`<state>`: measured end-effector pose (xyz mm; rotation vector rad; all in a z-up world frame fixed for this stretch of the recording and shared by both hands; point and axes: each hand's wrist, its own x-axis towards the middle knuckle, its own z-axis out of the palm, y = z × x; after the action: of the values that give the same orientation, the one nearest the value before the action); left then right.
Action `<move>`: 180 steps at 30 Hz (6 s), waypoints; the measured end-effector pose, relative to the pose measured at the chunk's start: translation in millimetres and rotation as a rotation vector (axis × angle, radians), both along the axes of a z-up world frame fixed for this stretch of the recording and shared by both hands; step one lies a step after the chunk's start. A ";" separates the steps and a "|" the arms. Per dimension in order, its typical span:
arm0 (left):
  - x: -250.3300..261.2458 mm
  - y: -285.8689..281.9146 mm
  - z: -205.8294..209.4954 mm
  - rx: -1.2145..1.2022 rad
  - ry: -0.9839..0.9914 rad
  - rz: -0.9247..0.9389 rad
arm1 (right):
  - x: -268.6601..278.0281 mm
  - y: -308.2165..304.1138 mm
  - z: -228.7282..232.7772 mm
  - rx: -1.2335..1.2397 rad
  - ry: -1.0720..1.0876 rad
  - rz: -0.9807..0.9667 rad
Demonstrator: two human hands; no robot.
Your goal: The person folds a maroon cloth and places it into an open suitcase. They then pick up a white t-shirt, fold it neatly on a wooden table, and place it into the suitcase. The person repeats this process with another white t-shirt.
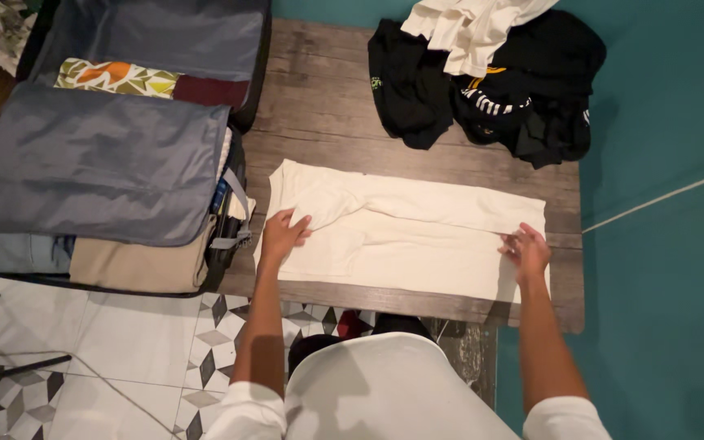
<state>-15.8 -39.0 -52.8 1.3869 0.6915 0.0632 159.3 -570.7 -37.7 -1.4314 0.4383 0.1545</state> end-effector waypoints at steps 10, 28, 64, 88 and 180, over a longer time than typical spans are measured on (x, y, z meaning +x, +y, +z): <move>14.5 20.5 75.2 0.009 -0.398 0.087 | 23.0 -10.2 12.4 0.129 -0.057 -0.036; -55.1 -75.9 59.9 0.502 -0.124 -0.178 | -13.4 42.4 -13.6 -0.893 -0.225 -0.272; -53.5 -88.5 98.1 0.514 -0.119 0.085 | 43.9 496.0 6.1 -0.789 -0.613 1.310; -48.7 -97.1 82.3 0.676 -0.209 0.111 | 28.0 496.9 23.5 -0.940 -0.701 1.266; 111.4 -82.6 41.0 1.212 -0.441 -0.317 | 90.6 158.1 5.2 -1.139 -0.878 0.829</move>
<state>95.7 -121.5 -11.8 2.5083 -0.0229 0.5937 250.0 -412.6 -32.5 -2.5208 -0.9824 -0.1058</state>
